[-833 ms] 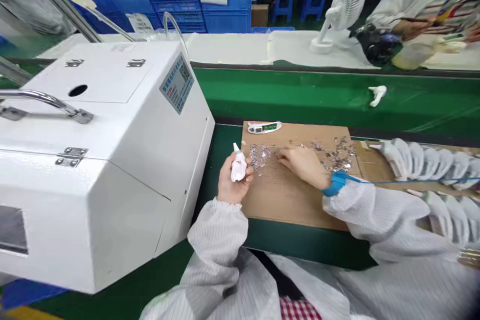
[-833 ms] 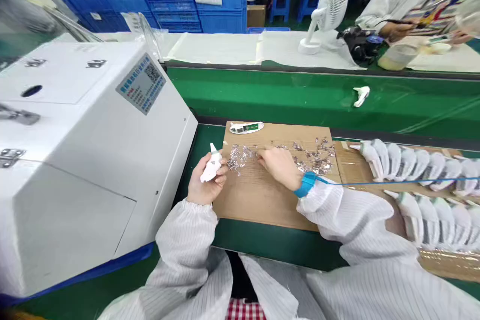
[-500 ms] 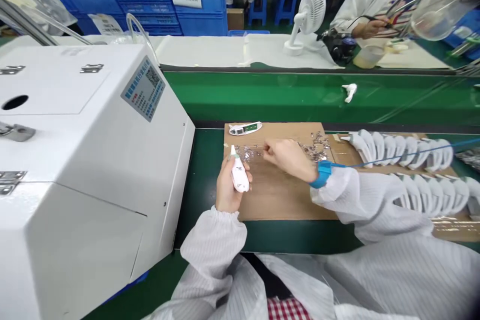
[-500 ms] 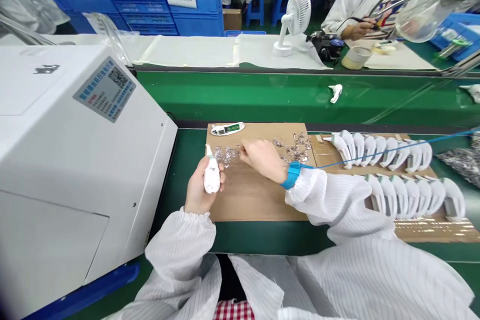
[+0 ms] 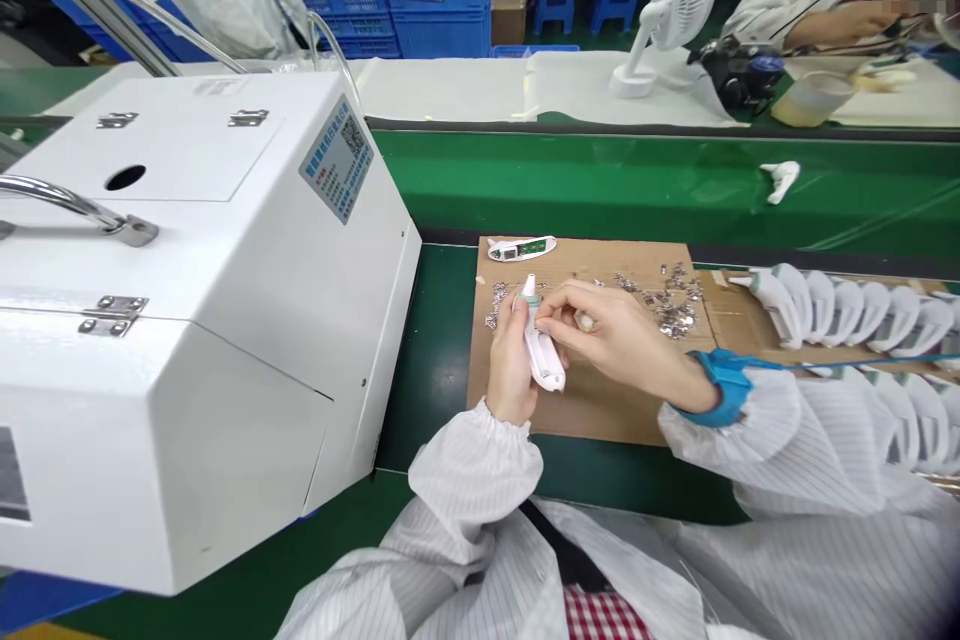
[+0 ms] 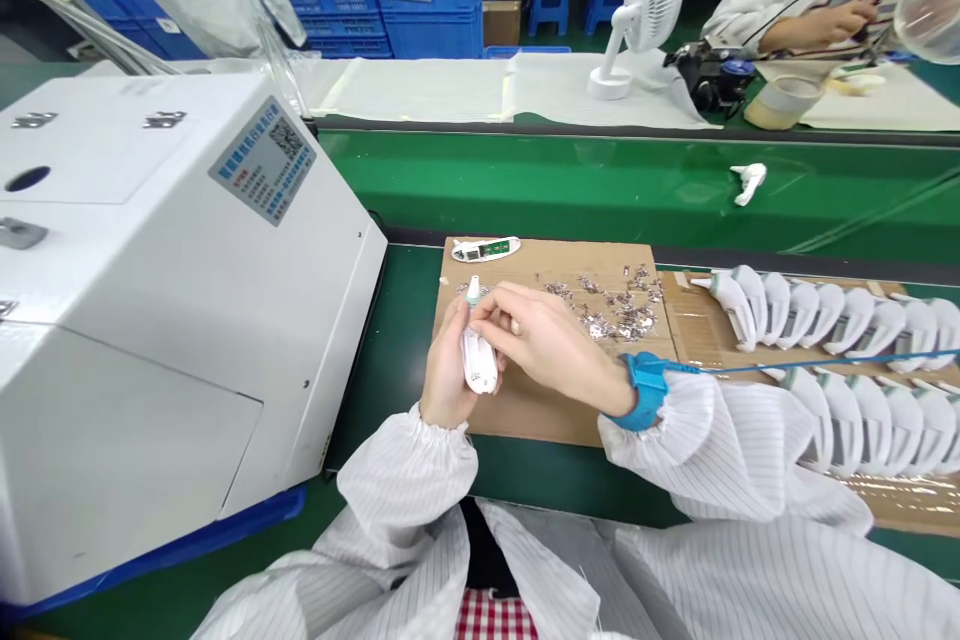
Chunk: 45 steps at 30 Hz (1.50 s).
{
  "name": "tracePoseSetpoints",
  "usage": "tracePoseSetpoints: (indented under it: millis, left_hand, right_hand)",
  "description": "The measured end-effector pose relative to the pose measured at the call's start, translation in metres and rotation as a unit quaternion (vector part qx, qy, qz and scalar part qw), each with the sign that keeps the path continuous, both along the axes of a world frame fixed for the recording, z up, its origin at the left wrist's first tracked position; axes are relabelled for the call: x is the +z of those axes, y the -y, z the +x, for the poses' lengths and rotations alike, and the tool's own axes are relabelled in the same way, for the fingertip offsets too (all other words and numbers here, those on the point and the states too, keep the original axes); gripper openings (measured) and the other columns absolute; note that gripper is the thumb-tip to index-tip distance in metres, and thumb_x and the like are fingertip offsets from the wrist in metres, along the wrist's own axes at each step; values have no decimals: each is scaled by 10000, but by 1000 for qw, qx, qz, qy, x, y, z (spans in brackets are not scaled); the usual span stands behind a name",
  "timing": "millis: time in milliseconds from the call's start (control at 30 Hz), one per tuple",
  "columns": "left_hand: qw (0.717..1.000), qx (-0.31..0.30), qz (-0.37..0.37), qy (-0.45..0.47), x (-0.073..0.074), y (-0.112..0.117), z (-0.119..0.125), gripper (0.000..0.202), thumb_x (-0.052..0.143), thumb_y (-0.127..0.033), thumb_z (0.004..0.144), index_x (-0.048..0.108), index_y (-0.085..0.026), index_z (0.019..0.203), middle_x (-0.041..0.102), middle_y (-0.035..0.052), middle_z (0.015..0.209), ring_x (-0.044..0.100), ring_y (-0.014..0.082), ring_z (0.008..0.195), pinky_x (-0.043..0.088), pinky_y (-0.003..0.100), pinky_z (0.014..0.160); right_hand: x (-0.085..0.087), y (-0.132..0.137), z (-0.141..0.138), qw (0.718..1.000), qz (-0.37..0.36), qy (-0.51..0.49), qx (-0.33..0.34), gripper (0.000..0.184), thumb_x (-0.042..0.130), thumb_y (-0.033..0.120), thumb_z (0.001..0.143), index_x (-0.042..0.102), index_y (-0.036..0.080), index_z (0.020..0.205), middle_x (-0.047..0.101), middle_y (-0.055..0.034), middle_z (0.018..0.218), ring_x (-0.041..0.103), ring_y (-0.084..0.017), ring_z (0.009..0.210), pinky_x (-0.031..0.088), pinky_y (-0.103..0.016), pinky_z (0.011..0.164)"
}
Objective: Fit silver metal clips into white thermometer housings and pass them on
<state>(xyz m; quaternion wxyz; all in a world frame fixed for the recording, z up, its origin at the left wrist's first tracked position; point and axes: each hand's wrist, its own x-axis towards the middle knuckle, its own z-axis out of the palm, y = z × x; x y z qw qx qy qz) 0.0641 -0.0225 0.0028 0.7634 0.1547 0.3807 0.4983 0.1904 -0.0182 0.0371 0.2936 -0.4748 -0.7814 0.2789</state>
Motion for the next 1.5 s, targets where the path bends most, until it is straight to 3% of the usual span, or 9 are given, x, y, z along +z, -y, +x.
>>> tracePoseSetpoints:
  millis: [133,367,600,733,800,867,967,1233,1500]
  left_hand:
    - [1000,5,14,6,3,3,0,221,511,-409,941,493,-214,1043,553,-24,647,496,106,401,407,226,389]
    - [1000,-4,18,12,3,3,0,263,541,-439,920,495,-209,1038,545,-28,631,487,106,382,413,237,389]
    - [1000,7,-22,7,3,4,0,204,500,-394,947,505,-199,1006,555,-26,626,496,101,378,378,217,373]
    - [993,-50,-103,42,-6,-1,-2,293,389,-404,979,526,-158,897,552,2,614,496,115,365,316,226,312]
    - [987,-73,-131,65,-13,-3,0,314,343,-374,989,518,-152,853,575,20,661,495,114,362,292,231,291]
    - [981,-86,-158,72,-21,-2,4,292,360,-359,984,499,-159,822,562,11,658,497,110,365,295,225,297]
    - [977,-88,-188,53,-35,3,13,245,414,-364,961,465,-177,812,515,-16,600,492,115,360,298,218,303]
    - [983,-75,-166,34,-50,9,22,305,584,-466,858,475,-182,873,518,-27,609,490,112,367,299,209,320]
    - [986,-62,-149,31,-52,11,24,310,579,-473,858,466,-186,872,524,-26,615,482,110,363,290,213,315]
  right_hand:
    - [-8,-1,-2,998,-3,-58,13,110,568,255,926,629,206,849,597,-59,1087,589,-155,867,478,-312,750]
    - [-10,-1,-4,988,-61,-143,-9,101,595,270,907,630,216,830,561,-43,1014,544,-126,724,498,-305,635]
    - [-19,0,-5,994,-51,-94,-4,95,629,285,885,681,223,834,559,-39,950,545,-136,746,486,-314,681]
    - [2,0,5,996,-14,-74,-52,122,634,286,884,736,256,943,620,-27,844,575,-139,707,453,-289,596]
    - [24,2,9,979,33,-162,-117,128,613,303,902,726,246,914,615,-1,691,526,-116,542,383,-269,467]
    - [45,3,9,931,89,-309,-170,223,596,370,912,671,240,746,498,31,507,404,-107,387,284,-278,364]
    - [59,0,-3,866,119,-458,-162,449,625,506,860,463,257,523,314,49,401,285,-109,315,221,-309,309]
    - [23,-12,-31,878,122,-427,-179,500,508,507,939,351,241,546,279,63,408,277,-84,318,246,-267,331]
    - [26,-12,-29,871,120,-442,-177,492,549,480,925,360,240,540,288,61,413,288,-83,321,238,-266,329]
